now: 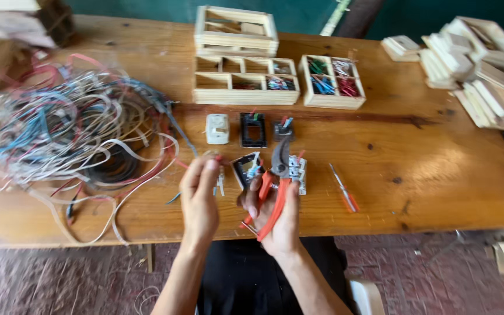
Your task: The person assembles an electrical outlet by stripping wires with a tool and inserting them into the terminals of an outlet fixture, then securing the connections with a screwdriver.
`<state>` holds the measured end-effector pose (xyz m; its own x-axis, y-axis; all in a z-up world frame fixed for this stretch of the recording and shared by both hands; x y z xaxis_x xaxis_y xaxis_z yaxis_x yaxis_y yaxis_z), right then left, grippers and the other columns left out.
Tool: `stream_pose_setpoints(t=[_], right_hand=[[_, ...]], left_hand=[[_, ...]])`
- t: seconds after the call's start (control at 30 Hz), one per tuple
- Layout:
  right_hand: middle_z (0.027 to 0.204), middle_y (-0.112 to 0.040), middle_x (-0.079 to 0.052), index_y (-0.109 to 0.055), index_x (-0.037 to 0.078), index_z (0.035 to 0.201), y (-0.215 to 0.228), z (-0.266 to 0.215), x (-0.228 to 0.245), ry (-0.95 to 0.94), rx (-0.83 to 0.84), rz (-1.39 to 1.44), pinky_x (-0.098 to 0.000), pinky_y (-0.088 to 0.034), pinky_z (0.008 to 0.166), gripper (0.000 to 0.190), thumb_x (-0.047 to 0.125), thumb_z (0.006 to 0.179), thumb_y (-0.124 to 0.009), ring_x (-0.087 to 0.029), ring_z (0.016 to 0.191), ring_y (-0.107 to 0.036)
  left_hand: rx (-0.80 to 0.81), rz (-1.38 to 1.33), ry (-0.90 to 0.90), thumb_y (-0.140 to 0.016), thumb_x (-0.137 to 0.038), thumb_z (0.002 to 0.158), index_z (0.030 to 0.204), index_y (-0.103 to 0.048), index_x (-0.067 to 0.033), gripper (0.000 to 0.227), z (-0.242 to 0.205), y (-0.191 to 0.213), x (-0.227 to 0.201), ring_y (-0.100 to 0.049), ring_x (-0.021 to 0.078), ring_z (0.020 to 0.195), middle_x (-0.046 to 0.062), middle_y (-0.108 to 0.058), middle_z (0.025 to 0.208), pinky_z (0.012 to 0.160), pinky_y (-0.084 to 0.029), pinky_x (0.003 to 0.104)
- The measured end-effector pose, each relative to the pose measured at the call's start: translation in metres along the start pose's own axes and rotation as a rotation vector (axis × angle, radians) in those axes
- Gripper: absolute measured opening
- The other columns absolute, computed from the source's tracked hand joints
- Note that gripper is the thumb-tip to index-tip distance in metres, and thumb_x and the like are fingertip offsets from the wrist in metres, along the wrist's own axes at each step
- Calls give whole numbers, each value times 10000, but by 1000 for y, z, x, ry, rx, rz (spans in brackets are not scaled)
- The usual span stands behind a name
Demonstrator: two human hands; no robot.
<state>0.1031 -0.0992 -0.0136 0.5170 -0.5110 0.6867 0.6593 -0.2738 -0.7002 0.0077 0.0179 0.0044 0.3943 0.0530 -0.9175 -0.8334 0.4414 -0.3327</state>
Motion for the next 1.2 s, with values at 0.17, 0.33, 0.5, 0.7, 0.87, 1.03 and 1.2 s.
stream_pose_setpoints(t=[0.17, 0.33, 0.5, 0.7, 0.87, 1.03, 1.2], right_hand=[[769, -624, -158, -622, 109, 1240, 73, -23, 67, 118, -286, -1353, -424, -517, 583, 564, 627, 1039, -526, -315, 648, -673], [1059, -664, -203, -654, 57, 1182, 134, -35, 89, -70, -478, -1813, -517, -659, 752, 550, 595, 1071, -626, -445, 933, -767], [1106, -589, -171, -710, 23, 1243, 176, -37, 72, 49, -466, -2182, -491, -656, 824, 660, 620, 965, -765, -416, 997, -754], [1209, -640, -216, -644, 17, 1450, 99, -20, 83, 225, -568, -2110, -595, -571, 929, 705, 497, 961, -810, -458, 1115, -682], [1114, -812, -72, -748, 152, 1375, 15, 2, 66, 402, 94, -1458, -411, -639, 883, 444, 217, 944, -835, -247, 1039, -780], [1051, -817, -36, -815, 133, 1167, -33, 14, 60, 621, 150, -1361, -312, -673, 760, 322, 89, 865, -916, -210, 898, -821], [932, -831, -24, -832, 132, 1019, -28, 1, 49, 614, 48, -1342, -286, -662, 679, 122, 95, 916, -885, -184, 771, -816]], left_hand=[[-42, 128, -167, -609, -171, 1151, 1072, -806, -69, 235, -5, 13, -27, -503, 99, 912, 41, -676, 929, 943, -466, 273], [17, 244, -248, -694, -165, 1104, 1062, -856, -67, 194, -1, 14, -39, -410, 84, 804, 13, -498, 808, 817, -429, 258], [64, 249, -224, -720, -159, 1089, 1058, -862, -82, 164, 0, 7, -40, -438, 95, 868, 35, -517, 864, 811, -410, 296], [142, 175, -108, -709, -171, 1081, 940, -807, -31, 222, 1, 2, -29, -625, 136, 913, 126, -783, 936, 855, -526, 332], [255, 186, -97, -787, -74, 1006, 967, -815, -30, 65, 0, -5, -19, -590, 121, 726, 114, -789, 785, 700, -504, 302], [224, 134, -97, -797, -53, 996, 940, -793, -23, 63, -11, -6, -10, -603, 106, 728, 106, -796, 775, 690, -500, 279], [165, 37, -23, -811, -82, 999, 955, -804, -18, 78, -26, 5, 4, -605, 89, 809, 99, -804, 855, 744, -521, 278]])
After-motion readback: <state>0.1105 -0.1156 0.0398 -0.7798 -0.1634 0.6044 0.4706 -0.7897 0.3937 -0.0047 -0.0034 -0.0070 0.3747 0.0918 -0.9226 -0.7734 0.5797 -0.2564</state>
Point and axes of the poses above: each hand's wrist, its own z-axis towards the middle knuckle, its own y-axis out of the back of the hand, x = y × z, the point moved 2 cm from there along z, towards the middle knuckle
